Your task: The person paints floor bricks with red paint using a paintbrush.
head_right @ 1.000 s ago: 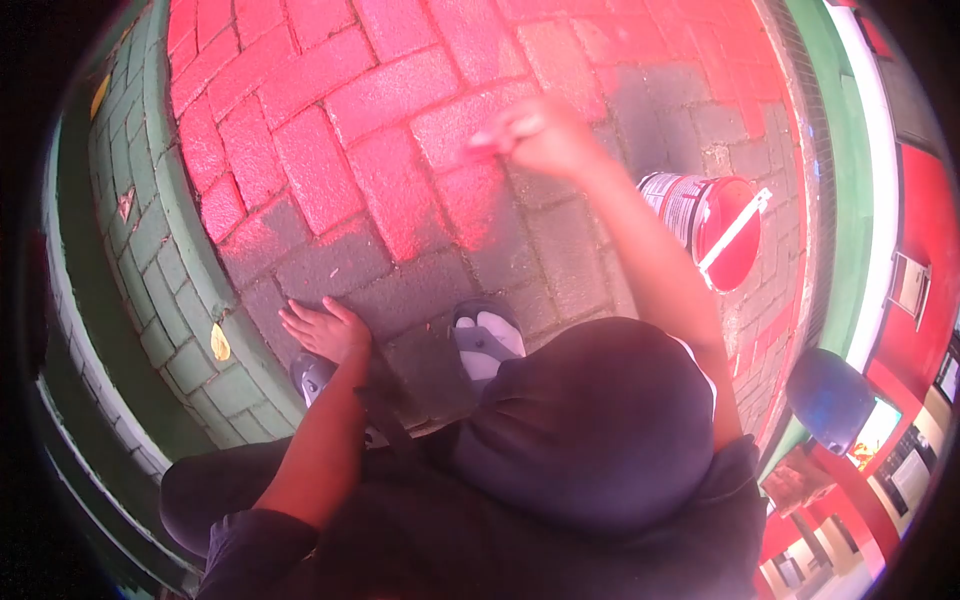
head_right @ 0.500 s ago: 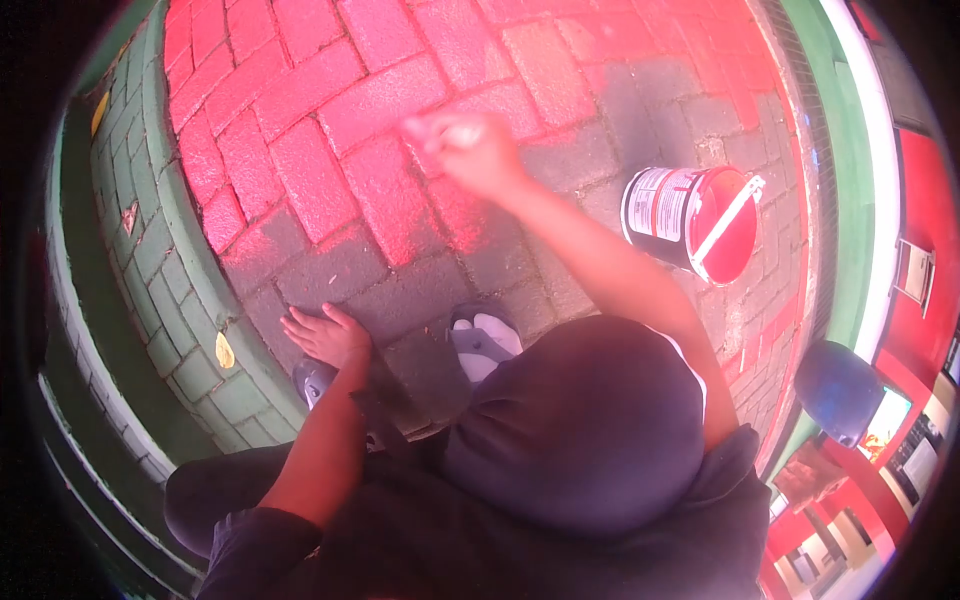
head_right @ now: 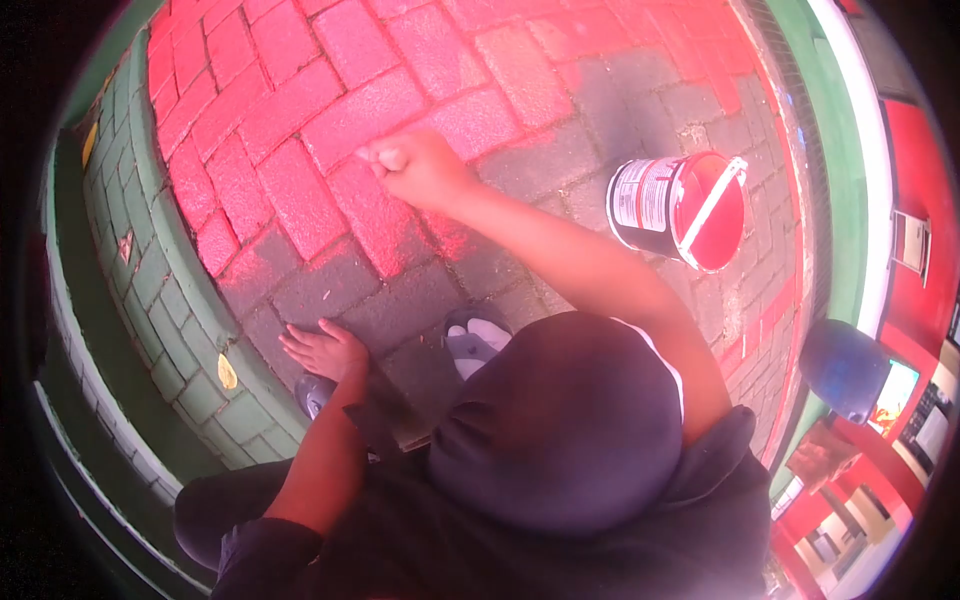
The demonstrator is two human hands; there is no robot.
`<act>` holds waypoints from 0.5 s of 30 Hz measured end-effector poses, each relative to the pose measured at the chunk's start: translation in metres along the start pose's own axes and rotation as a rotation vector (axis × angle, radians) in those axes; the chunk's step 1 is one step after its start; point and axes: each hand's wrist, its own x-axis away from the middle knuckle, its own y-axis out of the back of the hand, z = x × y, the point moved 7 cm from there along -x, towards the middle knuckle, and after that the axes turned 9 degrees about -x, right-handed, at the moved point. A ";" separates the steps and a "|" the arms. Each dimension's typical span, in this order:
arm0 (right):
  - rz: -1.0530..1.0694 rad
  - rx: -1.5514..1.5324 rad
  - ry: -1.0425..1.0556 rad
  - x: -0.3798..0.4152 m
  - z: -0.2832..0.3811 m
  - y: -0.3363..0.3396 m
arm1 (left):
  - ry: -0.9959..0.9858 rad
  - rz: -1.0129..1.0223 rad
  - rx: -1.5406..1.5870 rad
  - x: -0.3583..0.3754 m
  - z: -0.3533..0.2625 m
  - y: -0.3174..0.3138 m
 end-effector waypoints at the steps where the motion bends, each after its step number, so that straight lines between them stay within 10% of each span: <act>1: -0.015 -0.167 -0.104 -0.003 -0.008 0.003 | 0.003 0.013 0.011 -0.001 0.002 -0.001; 3: -0.025 -0.336 -0.199 -0.014 -0.022 0.015 | 0.008 0.016 0.003 -0.002 0.002 -0.001; 9: -0.589 0.554 -0.283 -0.025 -0.056 0.163 | 0.043 0.045 -0.011 -0.001 0.004 -0.002; 11: -0.701 0.494 -0.003 -0.034 -0.043 0.174 | 0.040 0.042 0.000 0.000 0.002 -0.003; 15: -0.218 0.365 0.142 -0.066 -0.053 0.080 | 0.034 0.025 -0.002 0.002 0.003 -0.005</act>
